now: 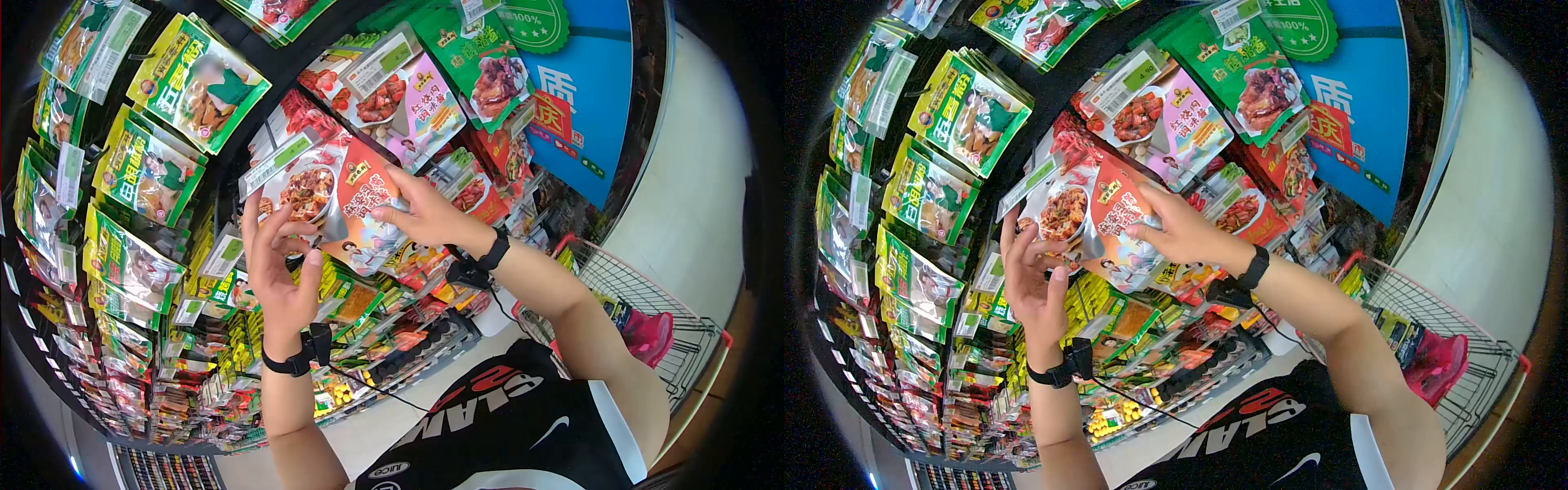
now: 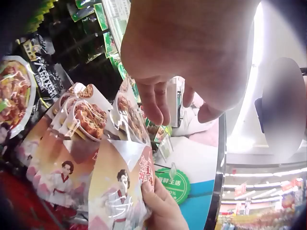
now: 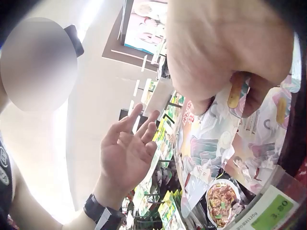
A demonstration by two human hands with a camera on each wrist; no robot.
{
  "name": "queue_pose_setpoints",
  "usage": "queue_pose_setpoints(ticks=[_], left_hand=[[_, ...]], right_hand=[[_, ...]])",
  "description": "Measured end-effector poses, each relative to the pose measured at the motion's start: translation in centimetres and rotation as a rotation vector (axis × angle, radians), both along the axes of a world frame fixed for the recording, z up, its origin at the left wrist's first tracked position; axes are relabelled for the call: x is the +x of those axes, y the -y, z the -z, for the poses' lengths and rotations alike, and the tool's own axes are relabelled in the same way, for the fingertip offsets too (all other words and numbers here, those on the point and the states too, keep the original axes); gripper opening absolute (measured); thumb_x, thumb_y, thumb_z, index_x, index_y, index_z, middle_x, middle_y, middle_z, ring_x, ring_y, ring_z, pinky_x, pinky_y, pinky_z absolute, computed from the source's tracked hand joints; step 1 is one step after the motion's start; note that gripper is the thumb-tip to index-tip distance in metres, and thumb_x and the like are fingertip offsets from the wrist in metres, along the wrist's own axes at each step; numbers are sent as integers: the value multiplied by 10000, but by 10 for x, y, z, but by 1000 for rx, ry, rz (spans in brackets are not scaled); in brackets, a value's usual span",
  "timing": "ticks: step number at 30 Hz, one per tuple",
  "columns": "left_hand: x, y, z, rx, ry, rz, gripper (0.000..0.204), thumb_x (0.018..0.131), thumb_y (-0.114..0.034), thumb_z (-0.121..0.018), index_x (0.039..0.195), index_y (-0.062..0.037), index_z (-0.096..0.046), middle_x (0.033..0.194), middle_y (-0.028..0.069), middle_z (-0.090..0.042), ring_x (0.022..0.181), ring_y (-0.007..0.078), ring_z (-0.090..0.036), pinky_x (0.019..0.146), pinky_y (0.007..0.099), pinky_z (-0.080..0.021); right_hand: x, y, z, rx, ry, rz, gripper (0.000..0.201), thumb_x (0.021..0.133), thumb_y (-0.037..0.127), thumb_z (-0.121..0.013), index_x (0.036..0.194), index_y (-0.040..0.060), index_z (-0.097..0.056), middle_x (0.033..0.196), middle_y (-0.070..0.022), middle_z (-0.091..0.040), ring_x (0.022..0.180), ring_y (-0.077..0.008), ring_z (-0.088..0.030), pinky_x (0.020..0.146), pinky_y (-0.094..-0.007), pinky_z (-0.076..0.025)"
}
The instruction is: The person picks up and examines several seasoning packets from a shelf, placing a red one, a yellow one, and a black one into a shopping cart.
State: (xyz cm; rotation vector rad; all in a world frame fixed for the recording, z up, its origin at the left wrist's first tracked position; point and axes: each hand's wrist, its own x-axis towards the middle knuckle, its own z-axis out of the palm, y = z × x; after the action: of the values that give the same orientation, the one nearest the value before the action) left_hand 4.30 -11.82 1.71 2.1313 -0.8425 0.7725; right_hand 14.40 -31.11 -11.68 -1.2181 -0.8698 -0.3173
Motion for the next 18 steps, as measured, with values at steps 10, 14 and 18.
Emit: queue_pose_setpoints(ticks=[10,14,18], left_hand=[[3,-2,1,26,75,56,498,859,-94,-680,1339,-23,-569,1586,291,-274,945,225,-707,707,275,-565],[4,-2,4,19,83,59,457,855,-90,-678,1298,-17,-588,1585,289,-277,944,222,-707,707,279,-568],[-4,7,19,-25,22,78,337,843,-89,-685,1170,-18,-648,1553,292,-340,953,218,-702,703,278,-565]], right_hand=[[2,3,-11,-6,-91,-92,553,969,112,-673,1435,-18,-407,1327,-112,-587,1244,-147,-546,1065,-350,-440],[5,-2,-9,5,-59,-17,525,964,127,-682,1404,-15,-435,1308,-115,-600,1218,-151,-563,1044,-347,-451],[9,-7,-8,-104,-26,147,484,953,131,-686,1359,-15,-468,1213,-137,-651,1137,-179,-621,983,-357,-481]])
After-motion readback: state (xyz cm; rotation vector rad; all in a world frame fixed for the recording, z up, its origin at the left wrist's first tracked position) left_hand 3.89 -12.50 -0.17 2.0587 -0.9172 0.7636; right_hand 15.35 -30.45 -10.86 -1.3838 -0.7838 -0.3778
